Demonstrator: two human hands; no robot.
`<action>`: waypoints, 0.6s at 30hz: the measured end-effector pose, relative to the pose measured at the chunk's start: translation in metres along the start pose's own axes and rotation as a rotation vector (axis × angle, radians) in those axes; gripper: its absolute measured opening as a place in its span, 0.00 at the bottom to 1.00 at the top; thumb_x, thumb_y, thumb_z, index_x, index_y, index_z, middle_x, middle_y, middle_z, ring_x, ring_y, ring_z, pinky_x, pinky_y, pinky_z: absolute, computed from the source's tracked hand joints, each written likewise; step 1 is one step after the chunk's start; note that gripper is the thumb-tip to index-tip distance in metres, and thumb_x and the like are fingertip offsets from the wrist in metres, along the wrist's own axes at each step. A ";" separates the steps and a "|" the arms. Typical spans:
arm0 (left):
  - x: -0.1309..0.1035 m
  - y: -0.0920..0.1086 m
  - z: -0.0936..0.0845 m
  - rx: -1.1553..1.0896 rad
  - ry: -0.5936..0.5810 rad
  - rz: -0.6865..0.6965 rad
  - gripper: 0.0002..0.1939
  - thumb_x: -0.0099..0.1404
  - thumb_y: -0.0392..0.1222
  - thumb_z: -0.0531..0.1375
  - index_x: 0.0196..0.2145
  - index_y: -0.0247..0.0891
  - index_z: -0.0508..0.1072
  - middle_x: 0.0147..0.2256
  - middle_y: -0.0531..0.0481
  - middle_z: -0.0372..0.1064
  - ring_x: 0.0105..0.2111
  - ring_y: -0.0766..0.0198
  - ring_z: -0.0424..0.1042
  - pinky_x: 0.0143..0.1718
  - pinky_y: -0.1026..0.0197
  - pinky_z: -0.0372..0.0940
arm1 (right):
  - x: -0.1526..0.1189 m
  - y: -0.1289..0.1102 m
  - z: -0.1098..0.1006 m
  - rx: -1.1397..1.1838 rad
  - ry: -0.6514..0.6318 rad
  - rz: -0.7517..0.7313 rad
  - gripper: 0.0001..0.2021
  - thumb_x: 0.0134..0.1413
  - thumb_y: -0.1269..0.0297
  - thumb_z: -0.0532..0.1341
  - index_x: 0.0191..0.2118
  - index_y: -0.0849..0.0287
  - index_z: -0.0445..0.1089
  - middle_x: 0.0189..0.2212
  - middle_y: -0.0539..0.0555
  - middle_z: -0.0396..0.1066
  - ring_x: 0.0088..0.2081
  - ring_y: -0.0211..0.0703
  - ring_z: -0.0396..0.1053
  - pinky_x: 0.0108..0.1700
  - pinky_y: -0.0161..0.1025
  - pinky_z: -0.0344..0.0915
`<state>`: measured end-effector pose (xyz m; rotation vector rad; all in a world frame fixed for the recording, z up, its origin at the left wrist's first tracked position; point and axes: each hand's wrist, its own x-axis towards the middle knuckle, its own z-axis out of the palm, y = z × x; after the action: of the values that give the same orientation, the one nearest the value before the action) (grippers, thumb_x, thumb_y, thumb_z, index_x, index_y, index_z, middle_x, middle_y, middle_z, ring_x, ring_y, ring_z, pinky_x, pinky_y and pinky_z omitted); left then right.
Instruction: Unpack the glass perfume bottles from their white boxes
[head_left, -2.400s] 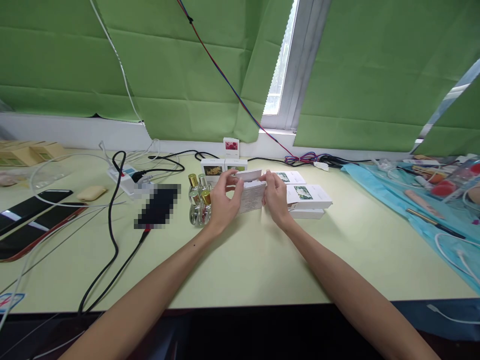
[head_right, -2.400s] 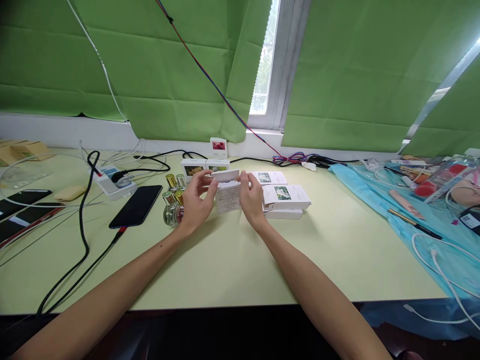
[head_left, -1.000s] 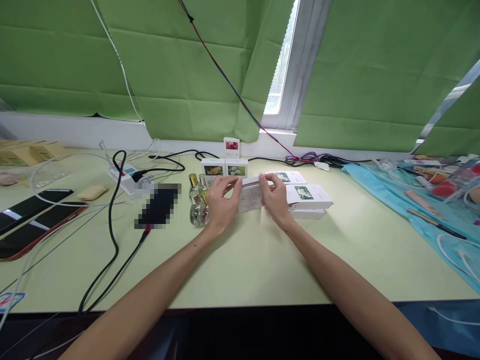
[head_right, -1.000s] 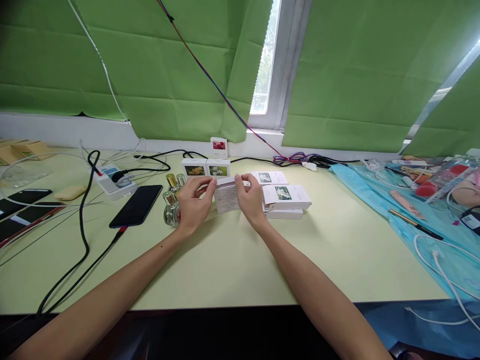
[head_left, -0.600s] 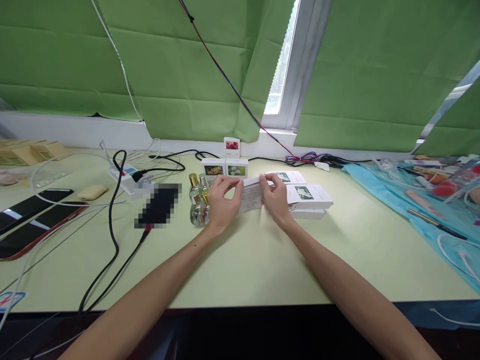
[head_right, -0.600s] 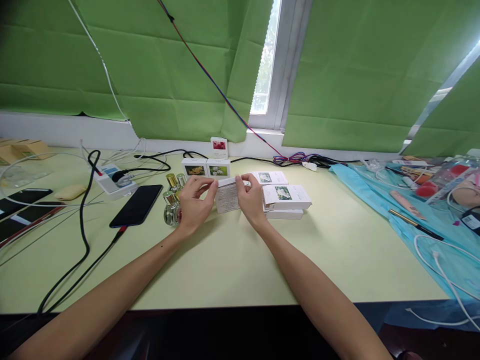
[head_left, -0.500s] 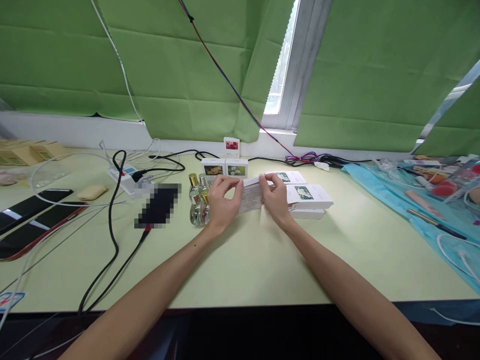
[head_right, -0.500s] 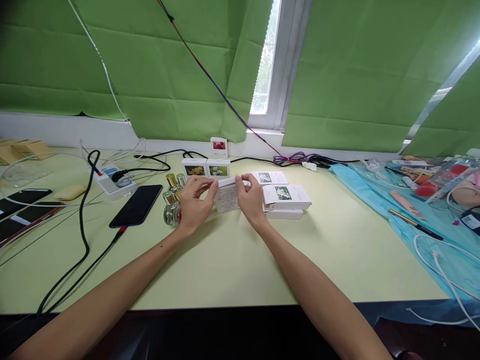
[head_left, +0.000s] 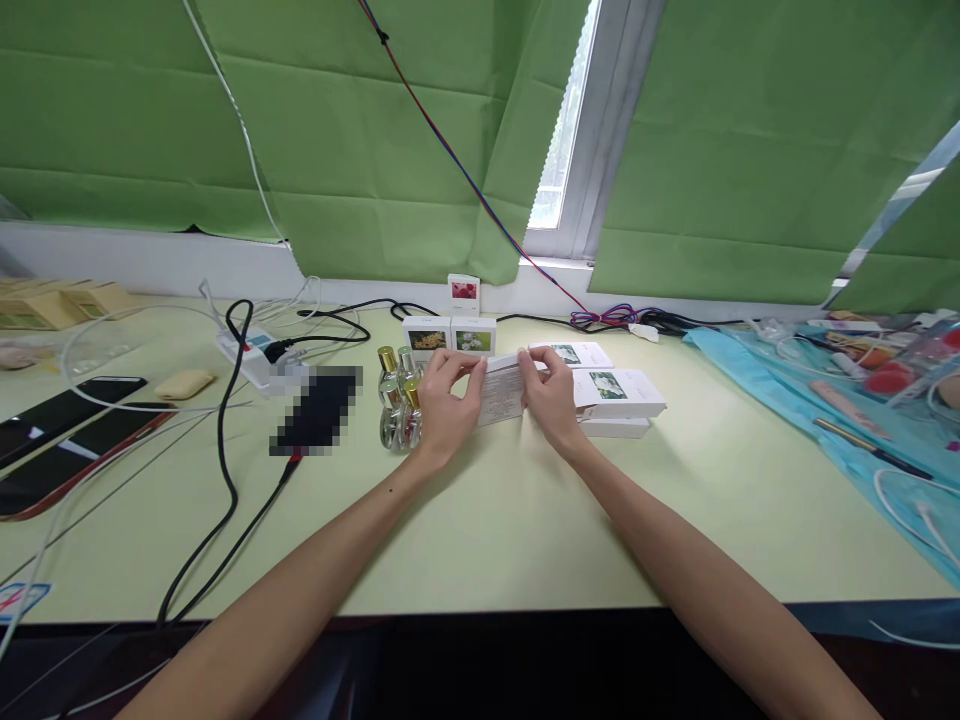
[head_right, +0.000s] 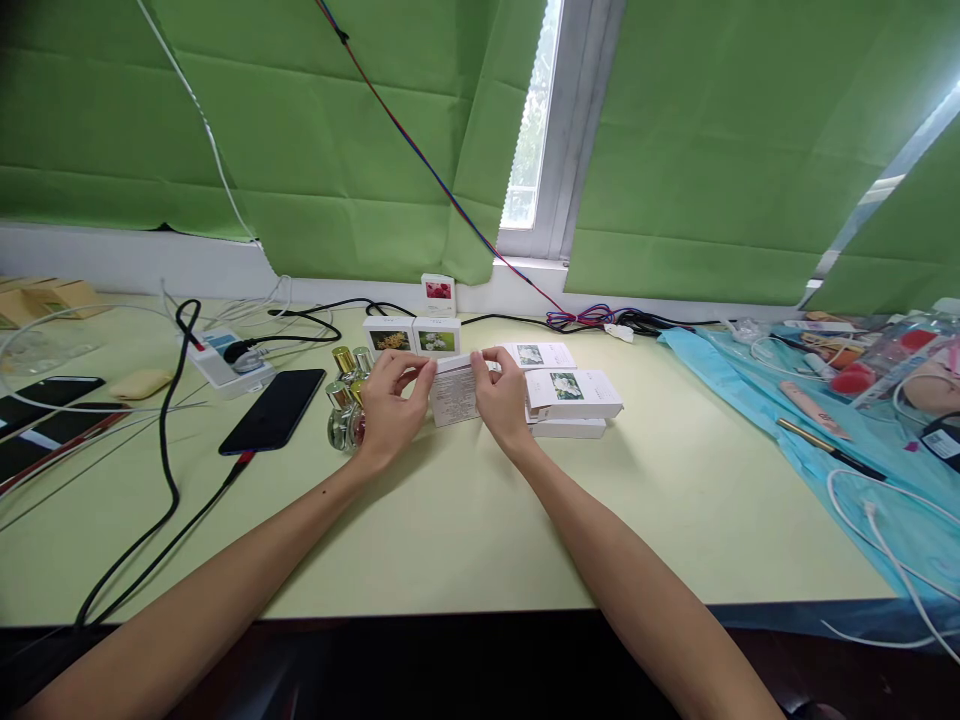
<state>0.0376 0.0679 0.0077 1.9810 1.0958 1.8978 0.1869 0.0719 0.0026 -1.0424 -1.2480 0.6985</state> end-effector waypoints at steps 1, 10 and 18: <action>0.000 0.000 0.000 0.002 -0.003 -0.002 0.07 0.70 0.45 0.61 0.35 0.40 0.76 0.35 0.49 0.69 0.38 0.63 0.71 0.38 0.59 0.74 | 0.000 0.000 0.000 -0.002 0.002 -0.002 0.21 0.59 0.38 0.60 0.34 0.53 0.64 0.20 0.45 0.63 0.16 0.35 0.57 0.19 0.37 0.52; 0.000 -0.002 0.000 -0.013 -0.006 0.010 0.07 0.69 0.43 0.62 0.34 0.40 0.76 0.34 0.50 0.67 0.37 0.63 0.70 0.38 0.59 0.73 | 0.000 0.000 0.000 0.012 0.003 -0.013 0.20 0.60 0.41 0.60 0.34 0.53 0.64 0.21 0.45 0.64 0.16 0.35 0.57 0.19 0.37 0.51; 0.001 -0.004 0.000 -0.009 -0.020 0.041 0.06 0.69 0.41 0.62 0.33 0.39 0.75 0.34 0.50 0.67 0.36 0.63 0.70 0.37 0.60 0.72 | 0.000 0.000 0.001 0.016 0.010 -0.019 0.19 0.61 0.42 0.60 0.34 0.54 0.64 0.22 0.45 0.64 0.16 0.34 0.57 0.19 0.37 0.51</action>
<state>0.0360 0.0713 0.0062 2.0281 1.0480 1.8949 0.1861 0.0721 0.0028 -1.0183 -1.2400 0.6872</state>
